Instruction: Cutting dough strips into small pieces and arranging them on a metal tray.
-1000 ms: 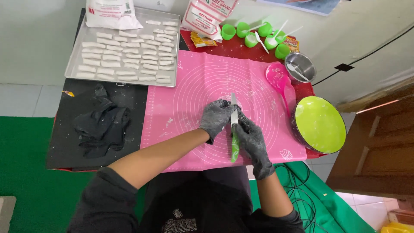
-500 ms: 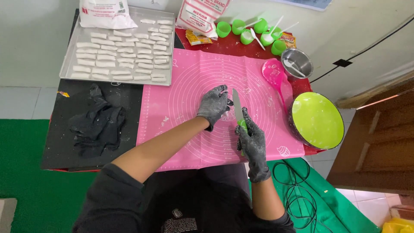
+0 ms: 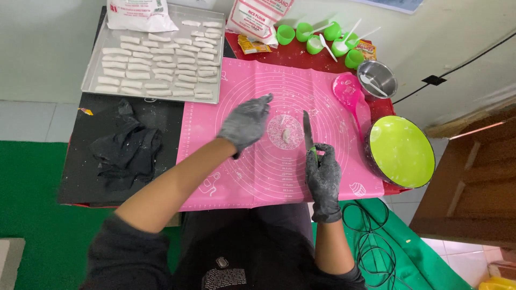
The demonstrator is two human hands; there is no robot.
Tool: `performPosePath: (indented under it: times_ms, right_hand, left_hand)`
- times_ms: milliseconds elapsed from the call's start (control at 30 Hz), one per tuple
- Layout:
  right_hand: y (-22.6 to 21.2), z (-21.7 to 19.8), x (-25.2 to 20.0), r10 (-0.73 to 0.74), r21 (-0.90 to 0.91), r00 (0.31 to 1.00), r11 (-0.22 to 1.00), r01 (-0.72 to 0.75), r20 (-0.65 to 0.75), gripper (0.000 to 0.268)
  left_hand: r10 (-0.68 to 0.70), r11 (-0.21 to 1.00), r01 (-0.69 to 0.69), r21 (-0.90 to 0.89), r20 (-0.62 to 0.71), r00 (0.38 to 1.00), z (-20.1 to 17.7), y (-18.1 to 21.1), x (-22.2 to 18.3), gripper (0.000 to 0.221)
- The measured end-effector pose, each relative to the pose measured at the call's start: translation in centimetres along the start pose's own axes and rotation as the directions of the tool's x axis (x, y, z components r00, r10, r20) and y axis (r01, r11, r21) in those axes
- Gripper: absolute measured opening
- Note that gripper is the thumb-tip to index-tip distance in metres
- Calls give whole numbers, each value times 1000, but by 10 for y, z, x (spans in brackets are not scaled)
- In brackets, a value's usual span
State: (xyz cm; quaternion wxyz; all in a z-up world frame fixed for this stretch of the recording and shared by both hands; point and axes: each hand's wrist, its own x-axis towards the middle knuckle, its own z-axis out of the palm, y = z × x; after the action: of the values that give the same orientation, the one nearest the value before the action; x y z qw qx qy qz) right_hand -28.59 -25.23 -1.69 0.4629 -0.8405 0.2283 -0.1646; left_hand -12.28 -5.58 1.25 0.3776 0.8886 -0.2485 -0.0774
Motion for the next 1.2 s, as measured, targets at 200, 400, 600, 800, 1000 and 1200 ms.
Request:
performPosePath:
  times_ms: [200, 400, 600, 800, 1000, 1200]
  right_hand:
    - [-24, 23, -22, 37, -304, 999, 952, -38, -8, 17]
    - [-86, 87, -72, 114, -486, 944, 872, 55, 310, 26]
    - [-83, 136, -98, -301, -437, 880, 780, 448, 367, 26]
    - [-81, 118, -97, -559, -577, 714, 442, 687, 422, 35]
    - [-108, 89, -77, -323, -620, 852, 586, 522, 411, 35]
    - [-120, 107, -98, -527, -551, 768, 542, 634, 366, 30]
  left_hand:
    - [356, 773, -251, 583, -72, 932, -33, -89, -70, 54]
    - [24, 667, 24, 745, -53, 998, -14, -143, -129, 57]
    - [14, 668, 61, 742, -94, 995, 2, -147, -160, 57]
    - [17, 663, 84, 744, -127, 992, 17, -144, -165, 57]
    - [34, 659, 96, 746, -158, 987, 25, -142, -163, 57]
    - [50, 650, 114, 751, -192, 980, 30, -144, -170, 58]
